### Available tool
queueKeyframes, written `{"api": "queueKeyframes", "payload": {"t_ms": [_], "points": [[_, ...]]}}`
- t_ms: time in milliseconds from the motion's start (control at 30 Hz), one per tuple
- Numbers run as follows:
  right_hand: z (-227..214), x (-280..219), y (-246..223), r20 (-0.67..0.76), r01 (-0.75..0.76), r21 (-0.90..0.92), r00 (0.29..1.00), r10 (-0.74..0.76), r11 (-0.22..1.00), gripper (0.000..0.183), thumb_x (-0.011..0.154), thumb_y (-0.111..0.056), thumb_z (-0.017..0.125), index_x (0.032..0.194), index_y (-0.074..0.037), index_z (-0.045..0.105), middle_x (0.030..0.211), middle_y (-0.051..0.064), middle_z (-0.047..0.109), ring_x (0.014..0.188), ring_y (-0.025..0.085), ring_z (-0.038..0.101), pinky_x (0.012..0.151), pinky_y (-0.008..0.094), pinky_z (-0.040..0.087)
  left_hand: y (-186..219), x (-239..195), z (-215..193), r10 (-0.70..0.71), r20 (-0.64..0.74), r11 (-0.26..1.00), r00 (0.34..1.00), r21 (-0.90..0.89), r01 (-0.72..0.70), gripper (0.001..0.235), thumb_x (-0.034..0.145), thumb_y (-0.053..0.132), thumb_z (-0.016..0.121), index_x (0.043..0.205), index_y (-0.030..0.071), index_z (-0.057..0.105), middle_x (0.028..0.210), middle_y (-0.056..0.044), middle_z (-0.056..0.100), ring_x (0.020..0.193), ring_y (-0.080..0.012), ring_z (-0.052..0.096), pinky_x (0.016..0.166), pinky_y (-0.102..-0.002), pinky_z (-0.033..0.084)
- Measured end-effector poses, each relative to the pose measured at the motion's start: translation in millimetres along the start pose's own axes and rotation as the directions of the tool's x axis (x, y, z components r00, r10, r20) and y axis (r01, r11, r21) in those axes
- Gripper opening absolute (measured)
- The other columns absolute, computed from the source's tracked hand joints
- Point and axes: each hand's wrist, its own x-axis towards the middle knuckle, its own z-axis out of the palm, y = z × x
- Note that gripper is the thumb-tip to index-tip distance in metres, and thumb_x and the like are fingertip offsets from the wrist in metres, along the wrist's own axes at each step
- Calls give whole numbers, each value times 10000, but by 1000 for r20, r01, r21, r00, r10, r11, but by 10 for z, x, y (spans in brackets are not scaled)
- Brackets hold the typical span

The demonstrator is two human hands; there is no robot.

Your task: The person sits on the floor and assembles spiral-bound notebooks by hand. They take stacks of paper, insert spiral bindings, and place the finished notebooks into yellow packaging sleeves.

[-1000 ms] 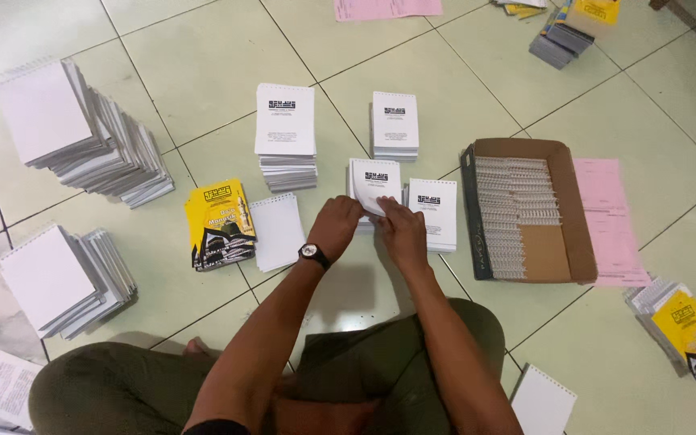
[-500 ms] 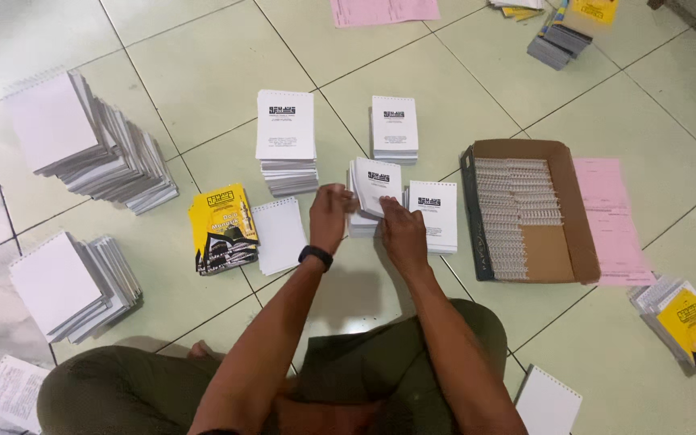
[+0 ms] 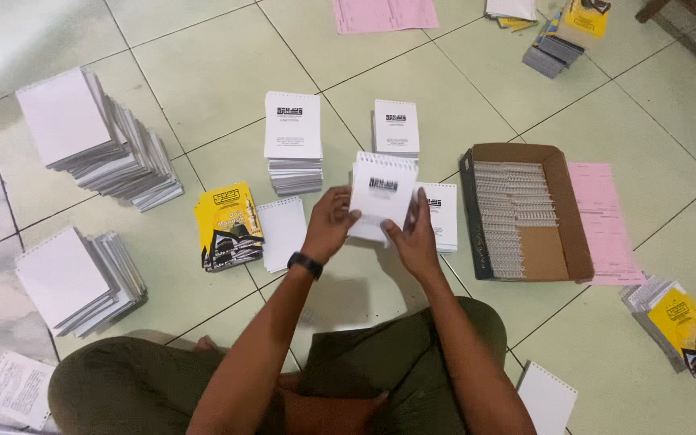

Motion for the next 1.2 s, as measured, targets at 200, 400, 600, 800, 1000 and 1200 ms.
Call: {"api": "queueKeyframes", "payload": {"t_ms": [200, 400, 600, 800, 1000, 1200], "points": [[282, -422, 746, -29, -224, -85, 975, 222, 971, 470, 1007, -35, 595, 1463, -110, 510, 1402, 171, 631, 1352, 378, 558, 1066, 539, 491, 161, -748, 22, 184, -45, 937, 982, 309, -161, 513, 952, -158, 548, 1430, 29, 550, 1240, -256, 683, 1229, -441, 617, 1022, -556, 503], [555, -669, 657, -20, -261, -219, 965, 263, 940, 352, 1058, -62, 508, 1408, -31, 490, 1346, 234, 624, 1264, 402, 609, 1016, 567, 517, -618, -1052, 13, 183, -178, 893, 967, 442, -88, 342, 1000, -75, 565, 1327, 22, 554, 1128, -212, 657, 1128, -447, 634, 951, -557, 517], [612, -734, 889, 74, -205, -351, 967, 246, 914, 317, 1017, -16, 503, 1330, 30, 481, 1274, 314, 620, 1222, 495, 600, 963, 602, 527, -1049, -1101, -34, 112, -184, 928, 977, 372, -36, 342, 996, -70, 572, 1322, 11, 506, 1140, -234, 623, 1164, -461, 612, 1010, -579, 474], [642, -776, 637, 32, -196, -365, 974, 223, 910, 247, 1018, -8, 459, 1254, 62, 471, 1157, 330, 650, 1095, 479, 650, 883, 577, 537, -876, -1099, 7, 185, -180, 885, 966, 458, -84, 292, 984, -63, 564, 1250, 43, 511, 1021, -210, 593, 1025, -468, 631, 884, -542, 513], [673, -811, 907, 86, -3, -636, 993, 75, 772, 173, 1034, -104, 518, 1067, 8, 644, 871, 192, 689, 817, 304, 709, 668, 391, 585, -904, -1149, 70, 239, -355, 714, 904, 695, 84, 203, 1000, 210, 609, 1149, 78, 572, 797, -181, 631, 718, -417, 675, 659, -549, 550], [724, -875, 1021, 205, 242, -766, 970, -130, 596, 159, 997, -106, 565, 918, 6, 647, 702, 171, 627, 685, 293, 668, 591, 367, 542, -561, -1128, 81, 188, -257, 521, 948, 844, 126, 333, 1003, 271, 577, 1280, 86, 565, 872, -151, 727, 706, -354, 736, 592, -470, 580]]}}
